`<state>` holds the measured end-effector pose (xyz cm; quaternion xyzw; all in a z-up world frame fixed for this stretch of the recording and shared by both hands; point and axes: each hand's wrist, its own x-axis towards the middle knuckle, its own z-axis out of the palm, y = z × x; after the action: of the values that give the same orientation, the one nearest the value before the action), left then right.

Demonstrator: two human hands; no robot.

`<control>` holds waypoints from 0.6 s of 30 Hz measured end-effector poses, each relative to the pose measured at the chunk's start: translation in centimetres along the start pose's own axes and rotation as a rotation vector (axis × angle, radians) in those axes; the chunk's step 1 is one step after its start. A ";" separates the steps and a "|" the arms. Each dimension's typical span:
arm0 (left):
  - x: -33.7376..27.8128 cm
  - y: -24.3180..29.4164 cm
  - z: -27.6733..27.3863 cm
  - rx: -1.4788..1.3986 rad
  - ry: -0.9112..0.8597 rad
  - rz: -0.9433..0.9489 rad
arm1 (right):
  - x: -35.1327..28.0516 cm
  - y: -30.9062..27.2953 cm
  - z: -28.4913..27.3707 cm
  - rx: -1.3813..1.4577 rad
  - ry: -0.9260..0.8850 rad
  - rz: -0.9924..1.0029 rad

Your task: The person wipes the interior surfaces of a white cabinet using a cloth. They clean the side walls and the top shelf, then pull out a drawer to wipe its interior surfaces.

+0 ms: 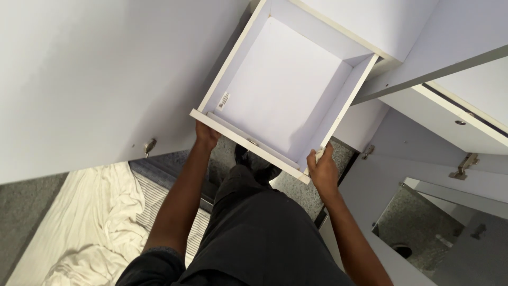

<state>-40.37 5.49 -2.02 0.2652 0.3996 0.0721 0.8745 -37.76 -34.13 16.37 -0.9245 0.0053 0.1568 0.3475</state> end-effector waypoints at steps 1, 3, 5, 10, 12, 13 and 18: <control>0.3 0.3 -0.1 0.008 0.010 -0.016 | 0.4 0.0 0.3 -0.041 0.010 0.000; 3.3 -1.2 -4.3 0.054 -0.140 0.030 | -0.2 -1.2 -0.3 -0.024 0.005 0.020; 4.5 -1.7 -6.7 0.096 -0.284 0.077 | -0.7 -2.2 -0.9 -0.009 -0.003 0.045; -2.2 2.1 -2.1 0.372 0.179 -0.021 | -1.3 -4.0 -3.7 0.025 -0.039 0.232; -3.8 2.8 -2.2 0.416 0.206 0.119 | -0.1 1.6 -3.2 0.235 0.014 0.287; -4.7 3.0 -2.1 0.462 0.226 0.258 | 0.6 4.4 -3.2 0.446 0.075 0.343; -12.6 2.7 5.3 0.665 0.305 0.658 | 4.8 10.4 -6.9 0.931 0.100 -0.057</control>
<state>-44.65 1.35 10.55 0.6287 0.4196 0.2509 0.6048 -32.44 -46.03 13.18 -0.6765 0.0663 0.0834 0.7286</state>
